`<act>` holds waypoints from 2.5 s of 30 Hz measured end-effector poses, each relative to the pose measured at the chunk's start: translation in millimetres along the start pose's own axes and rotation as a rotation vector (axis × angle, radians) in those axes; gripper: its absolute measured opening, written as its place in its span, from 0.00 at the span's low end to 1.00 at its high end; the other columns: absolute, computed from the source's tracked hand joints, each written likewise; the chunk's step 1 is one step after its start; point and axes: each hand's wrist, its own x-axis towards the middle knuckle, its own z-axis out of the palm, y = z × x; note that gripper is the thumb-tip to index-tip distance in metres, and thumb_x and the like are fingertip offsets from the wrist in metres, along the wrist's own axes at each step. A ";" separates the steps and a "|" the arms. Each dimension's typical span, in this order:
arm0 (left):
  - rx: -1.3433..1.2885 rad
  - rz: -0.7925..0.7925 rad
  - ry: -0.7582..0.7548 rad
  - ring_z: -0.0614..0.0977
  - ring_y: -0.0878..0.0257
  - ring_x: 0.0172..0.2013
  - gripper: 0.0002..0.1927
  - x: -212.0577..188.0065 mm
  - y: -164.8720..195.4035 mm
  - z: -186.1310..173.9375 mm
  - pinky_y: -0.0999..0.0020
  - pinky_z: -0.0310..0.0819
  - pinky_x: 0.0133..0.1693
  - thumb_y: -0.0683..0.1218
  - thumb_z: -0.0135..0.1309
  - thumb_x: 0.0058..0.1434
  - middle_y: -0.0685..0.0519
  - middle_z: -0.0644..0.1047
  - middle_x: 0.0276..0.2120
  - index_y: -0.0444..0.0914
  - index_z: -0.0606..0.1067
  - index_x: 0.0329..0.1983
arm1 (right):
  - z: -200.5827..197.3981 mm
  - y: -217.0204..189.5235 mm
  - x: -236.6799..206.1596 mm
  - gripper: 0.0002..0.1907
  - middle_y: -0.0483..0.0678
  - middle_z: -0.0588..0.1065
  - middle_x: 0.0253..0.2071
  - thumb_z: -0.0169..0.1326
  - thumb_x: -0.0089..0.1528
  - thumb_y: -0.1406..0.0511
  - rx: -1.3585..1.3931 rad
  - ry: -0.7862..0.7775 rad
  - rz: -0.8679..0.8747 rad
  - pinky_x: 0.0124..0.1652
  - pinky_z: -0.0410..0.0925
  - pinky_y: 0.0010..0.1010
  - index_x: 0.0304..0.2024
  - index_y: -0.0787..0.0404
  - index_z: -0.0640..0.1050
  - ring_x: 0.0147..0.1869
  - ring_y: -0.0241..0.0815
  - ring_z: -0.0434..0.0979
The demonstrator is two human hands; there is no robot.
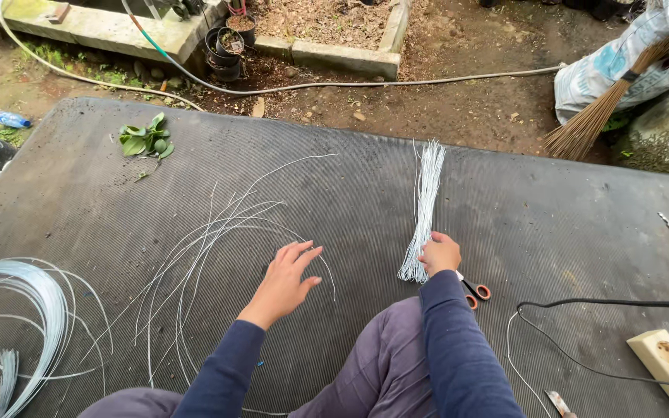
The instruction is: The person sits on the ground and cuts lengths of wire from a coil using scissors, placing the cut pieces aside. They then gather the cut wire pieces into a bundle and wrap a wire strand around the bundle to secure it.
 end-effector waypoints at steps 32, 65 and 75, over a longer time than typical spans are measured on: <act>0.271 -0.464 0.036 0.78 0.52 0.53 0.25 -123.0 -83.0 -48.7 0.48 0.67 0.57 0.53 0.61 0.58 0.51 0.78 0.52 0.47 0.75 0.60 | 45.8 -52.2 -258.1 0.31 0.55 0.68 0.64 0.65 0.56 0.48 -0.721 -0.526 -0.816 0.59 0.66 0.47 0.57 0.54 0.77 0.65 0.59 0.69; 0.085 -0.802 0.590 0.52 0.43 0.71 0.57 -118.3 -113.7 -62.5 0.40 0.53 0.66 0.48 0.70 0.52 0.44 0.51 0.70 0.45 0.45 0.76 | -69.4 -23.6 -202.6 0.11 0.46 0.71 0.32 0.47 0.74 0.67 0.834 -1.086 -0.438 0.51 0.67 0.40 0.55 0.62 0.77 0.47 0.49 0.75; -0.194 -0.632 0.697 0.55 0.39 0.69 0.58 -112.2 -129.9 -58.5 0.43 0.55 0.67 0.50 0.71 0.52 0.38 0.51 0.70 0.39 0.46 0.77 | -58.4 -26.4 -194.0 0.08 0.43 0.67 0.32 0.48 0.75 0.63 1.049 -1.095 -0.352 0.57 0.65 0.46 0.52 0.54 0.78 0.46 0.47 0.71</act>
